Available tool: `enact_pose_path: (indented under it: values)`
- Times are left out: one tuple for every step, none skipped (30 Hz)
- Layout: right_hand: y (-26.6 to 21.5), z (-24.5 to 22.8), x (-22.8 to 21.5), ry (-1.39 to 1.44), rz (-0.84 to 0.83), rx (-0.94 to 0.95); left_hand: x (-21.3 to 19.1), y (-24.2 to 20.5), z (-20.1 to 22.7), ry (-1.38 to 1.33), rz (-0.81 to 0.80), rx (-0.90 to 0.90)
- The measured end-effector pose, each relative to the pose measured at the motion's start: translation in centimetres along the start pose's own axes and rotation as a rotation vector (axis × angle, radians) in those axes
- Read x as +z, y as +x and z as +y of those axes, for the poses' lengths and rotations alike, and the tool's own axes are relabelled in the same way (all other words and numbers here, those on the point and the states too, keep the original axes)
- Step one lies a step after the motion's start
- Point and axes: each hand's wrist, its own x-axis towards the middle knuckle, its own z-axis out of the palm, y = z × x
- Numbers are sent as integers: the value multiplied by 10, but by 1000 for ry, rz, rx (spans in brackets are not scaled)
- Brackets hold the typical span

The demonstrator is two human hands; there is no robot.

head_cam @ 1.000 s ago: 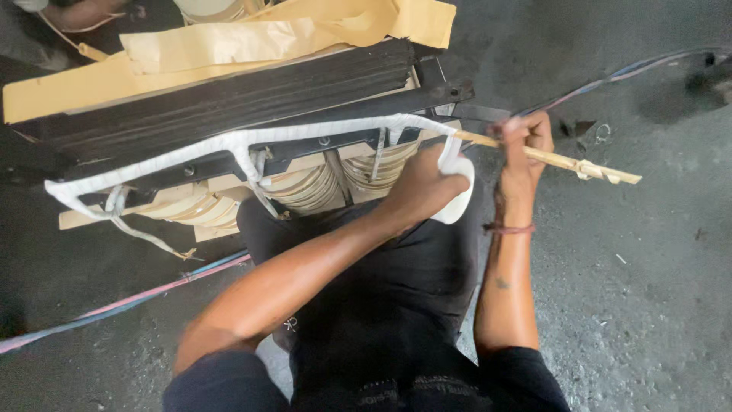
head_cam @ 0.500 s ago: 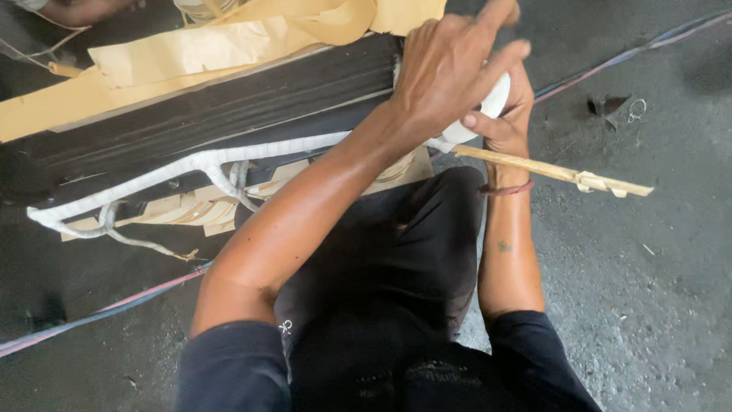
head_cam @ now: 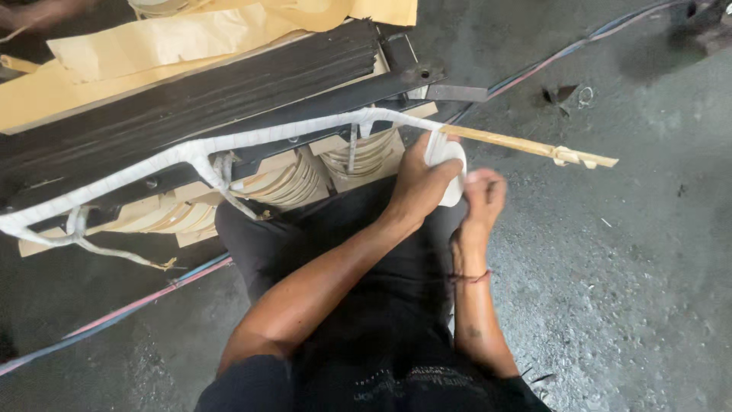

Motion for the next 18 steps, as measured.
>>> enact_pose_path:
  values:
    - [13,-14,3,93,44,-41,0,0,4,-5,8,-52]
    - [30,-28,5,184,90,-75,-1,-1,7,9,6,-35]
    - [48,-39,10,389,57,-3,-1,-1,9,24,4,-18]
    - [68,-46,18,599,29,67,1,-2,11,45,-2,3]
    - [86,-51,28,592,76,40,3,-3,12,46,-5,-13]
    - [97,-56,34,592,119,13,4,-3,14,51,-5,-22]
    - [101,-58,36,571,134,-1,4,-3,17,55,-4,-31]
    - [109,-59,45,565,135,-16,0,0,24,109,-9,-10]
    - [113,-59,48,559,135,-30,-4,-1,32,164,-12,11]
    - [108,-55,46,542,124,-36,-8,-8,38,222,-24,9]
    - [102,-50,40,526,112,-43,-15,-14,46,330,-52,75]
    - [99,-46,27,502,109,-48,-22,-22,56,436,-88,133]
    - [101,-44,12,347,-105,-130,-29,-26,69,541,-126,191]
    - [98,-44,-11,179,-312,-194,-38,-35,81,681,-155,210]
    - [100,-45,-28,12,-520,-256,-46,-40,94,820,-188,228]
    - [113,-41,-29,71,-504,-208,-48,-37,108,883,-153,334]
    - [126,-36,-27,131,-489,-159,-49,-31,121,944,-119,440]
    - [134,-34,-25,186,-468,-104,-46,-26,129,1000,-90,540]
